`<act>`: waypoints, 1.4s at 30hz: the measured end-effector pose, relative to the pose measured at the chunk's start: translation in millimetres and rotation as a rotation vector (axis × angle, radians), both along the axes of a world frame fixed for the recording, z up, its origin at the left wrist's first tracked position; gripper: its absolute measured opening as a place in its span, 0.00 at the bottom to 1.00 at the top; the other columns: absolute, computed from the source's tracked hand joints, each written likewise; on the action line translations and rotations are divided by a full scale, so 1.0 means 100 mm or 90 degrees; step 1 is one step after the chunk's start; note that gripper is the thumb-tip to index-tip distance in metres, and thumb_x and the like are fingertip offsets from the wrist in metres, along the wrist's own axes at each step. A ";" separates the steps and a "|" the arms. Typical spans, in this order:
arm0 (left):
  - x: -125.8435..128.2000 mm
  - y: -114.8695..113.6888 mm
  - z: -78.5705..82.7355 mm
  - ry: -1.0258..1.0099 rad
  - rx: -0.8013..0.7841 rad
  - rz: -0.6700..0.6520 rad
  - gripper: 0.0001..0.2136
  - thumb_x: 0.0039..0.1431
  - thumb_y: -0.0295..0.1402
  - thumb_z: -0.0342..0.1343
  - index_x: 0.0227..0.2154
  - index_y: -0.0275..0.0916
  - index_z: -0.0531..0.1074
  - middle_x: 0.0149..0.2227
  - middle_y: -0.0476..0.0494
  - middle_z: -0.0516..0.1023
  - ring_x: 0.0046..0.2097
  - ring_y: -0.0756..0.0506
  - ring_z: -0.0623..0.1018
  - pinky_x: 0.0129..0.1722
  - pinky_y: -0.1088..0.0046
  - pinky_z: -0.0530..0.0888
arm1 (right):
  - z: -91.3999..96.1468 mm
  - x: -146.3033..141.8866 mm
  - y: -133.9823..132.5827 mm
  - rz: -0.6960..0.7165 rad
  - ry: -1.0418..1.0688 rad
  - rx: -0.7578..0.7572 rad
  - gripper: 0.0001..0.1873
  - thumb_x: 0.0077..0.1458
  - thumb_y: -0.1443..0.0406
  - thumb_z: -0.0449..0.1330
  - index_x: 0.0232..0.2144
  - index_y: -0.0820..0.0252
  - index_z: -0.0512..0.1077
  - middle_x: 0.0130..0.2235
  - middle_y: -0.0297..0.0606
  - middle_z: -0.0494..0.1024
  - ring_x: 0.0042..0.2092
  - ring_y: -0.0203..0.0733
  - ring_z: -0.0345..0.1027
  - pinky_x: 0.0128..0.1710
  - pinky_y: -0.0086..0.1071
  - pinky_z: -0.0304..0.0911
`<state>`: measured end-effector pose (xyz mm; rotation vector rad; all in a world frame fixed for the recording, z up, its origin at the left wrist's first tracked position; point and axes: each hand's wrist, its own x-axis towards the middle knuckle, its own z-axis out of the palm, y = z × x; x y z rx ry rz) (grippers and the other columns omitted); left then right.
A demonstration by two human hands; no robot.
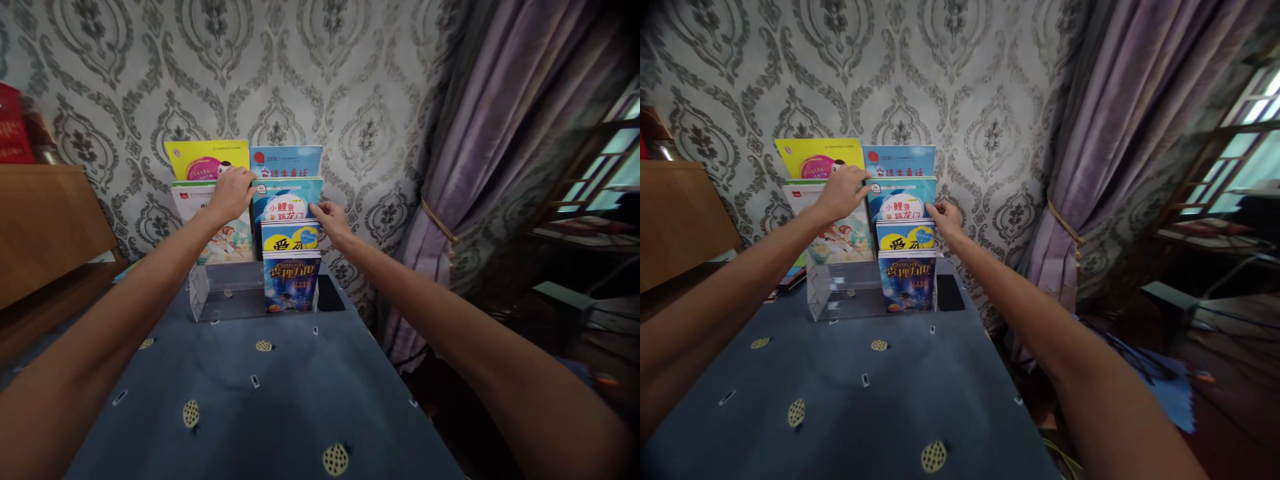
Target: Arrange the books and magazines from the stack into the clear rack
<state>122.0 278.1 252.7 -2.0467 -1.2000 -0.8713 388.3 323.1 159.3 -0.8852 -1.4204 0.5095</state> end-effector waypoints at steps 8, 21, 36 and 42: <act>0.03 -0.47 -0.10 -0.014 0.063 -0.077 0.16 0.67 0.29 0.46 0.55 0.33 0.67 0.57 0.32 0.68 0.60 0.35 0.66 0.61 0.51 0.61 | -0.15 -0.01 -0.27 0.005 0.045 -0.042 0.23 0.50 0.48 0.64 0.39 0.59 0.74 0.40 0.42 0.80 0.43 0.46 0.74 0.39 0.38 0.70; 0.06 -0.55 -1.51 -0.464 -0.362 -0.276 0.23 0.60 0.32 0.50 0.58 0.34 0.68 0.55 0.35 0.76 0.57 0.38 0.74 0.60 0.54 0.68 | -0.72 -0.08 -0.79 0.071 0.167 -0.138 0.27 0.56 0.42 0.55 0.37 0.58 0.77 0.42 0.43 0.82 0.47 0.49 0.75 0.46 0.41 0.70; 0.31 -0.53 -1.72 -0.657 -0.410 -0.395 0.23 0.62 0.41 0.53 0.57 0.39 0.72 0.61 0.41 0.74 0.63 0.38 0.70 0.65 0.55 0.62 | -0.82 -0.20 -0.91 0.051 0.091 -0.052 0.29 0.57 0.43 0.52 0.41 0.58 0.79 0.44 0.39 0.82 0.50 0.49 0.72 0.52 0.42 0.66; 0.14 -0.69 -1.88 -0.576 -0.381 -0.284 0.22 0.63 0.39 0.49 0.56 0.35 0.71 0.58 0.35 0.75 0.58 0.39 0.74 0.61 0.58 0.68 | -0.87 -0.14 -1.10 -0.087 0.061 -0.002 0.27 0.60 0.46 0.51 0.48 0.58 0.75 0.52 0.46 0.78 0.54 0.51 0.69 0.56 0.49 0.63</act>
